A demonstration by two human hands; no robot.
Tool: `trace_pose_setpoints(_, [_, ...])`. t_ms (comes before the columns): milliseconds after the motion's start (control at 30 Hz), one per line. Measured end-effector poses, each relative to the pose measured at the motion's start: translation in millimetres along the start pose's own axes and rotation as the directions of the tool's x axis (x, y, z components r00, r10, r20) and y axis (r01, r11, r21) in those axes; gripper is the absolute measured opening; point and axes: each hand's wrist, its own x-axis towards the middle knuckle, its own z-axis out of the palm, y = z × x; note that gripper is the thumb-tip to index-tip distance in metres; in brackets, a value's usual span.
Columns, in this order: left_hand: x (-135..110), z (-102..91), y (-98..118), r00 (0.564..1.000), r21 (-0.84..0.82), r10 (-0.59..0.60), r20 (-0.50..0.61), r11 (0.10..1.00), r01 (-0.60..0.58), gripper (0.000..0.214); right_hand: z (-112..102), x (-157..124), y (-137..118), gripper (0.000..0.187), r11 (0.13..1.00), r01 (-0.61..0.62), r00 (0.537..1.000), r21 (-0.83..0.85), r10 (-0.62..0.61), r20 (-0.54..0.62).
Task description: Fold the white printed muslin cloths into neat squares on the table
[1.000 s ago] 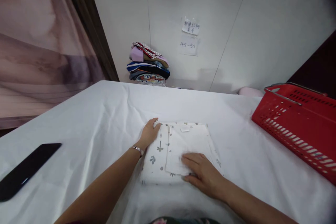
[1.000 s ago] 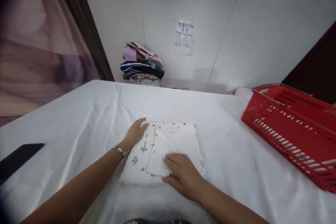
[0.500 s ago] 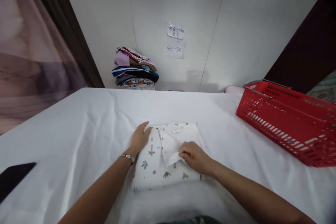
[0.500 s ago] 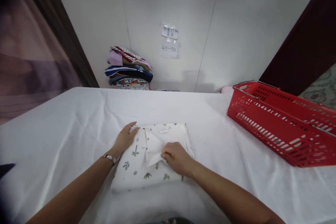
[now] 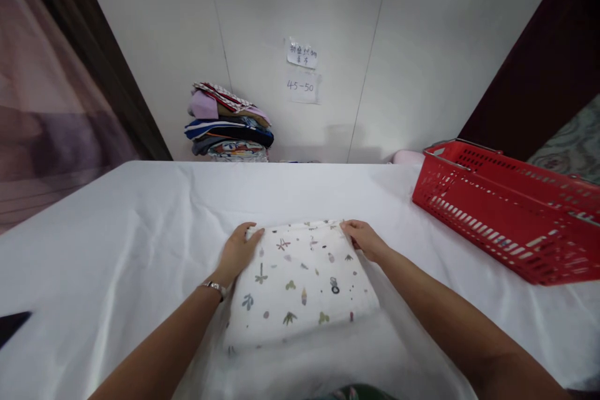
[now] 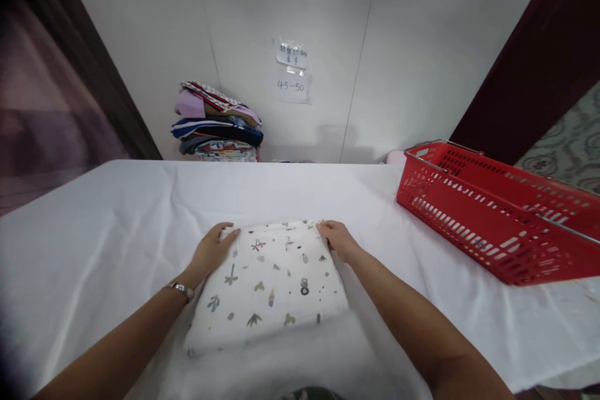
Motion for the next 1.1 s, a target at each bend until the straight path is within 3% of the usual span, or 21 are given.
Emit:
trace_pose_setpoints(100, [-1,0.1,0,1.000,-0.007,-0.011,-0.011,1.000,0.011,0.042,-2,17,1,0.021,0.948,0.053,0.994,-0.314,-0.079,-0.070])
trace_pose_setpoints(300, [-1,-1.1,0,1.000,0.008,0.009,-0.004,1.000,-0.009,0.044,-4,28,3,0.009,0.863,0.068,0.981,-0.501,-0.150,-0.125])
trace_pose_setpoints(400, [-1,-4.1,1,1.000,0.051,0.030,0.005,0.998,-0.030,0.049,-3,27,2,0.016,0.811,0.035,0.983,-0.584,-0.135,-0.128])
trace_pose_setpoints(467, [-1,-6.3,2,0.994,0.116,0.110,-0.003,0.987,-0.109,0.052,-2,26,0,0.017,0.766,0.043,0.982,-0.641,-0.150,-0.114])
trace_pose_setpoints(600, [0,-8.9,3,0.920,0.260,0.391,0.005,0.888,-0.379,0.041,2,27,0,0.011,0.741,0.095,0.967,-0.665,-0.228,-0.116])
trace_pose_setpoints(700, [2,-9.9,8,0.849,0.303,0.520,0.099,0.797,-0.523,0.031,6,26,2,0.010,0.746,0.135,0.950,-0.652,-0.285,-0.130])
trace_pose_setpoints(867, [5,-11.1,16,0.767,0.319,0.607,0.209,0.699,-0.640,0.027,10,16,4,0.007,0.699,0.302,0.882,-0.648,-0.463,-0.088])
trace_pose_setpoints(933, [7,-10.8,17,0.745,0.307,0.624,0.237,0.679,-0.667,0.026,9,14,6,0.010,0.717,0.347,0.868,-0.604,-0.490,-0.083])
trace_pose_setpoints(1100, [8,-7.5,19,0.716,0.266,0.639,0.280,0.665,-0.698,0.023,8,16,7,0.017,0.820,0.299,0.925,-0.489,-0.374,-0.062])
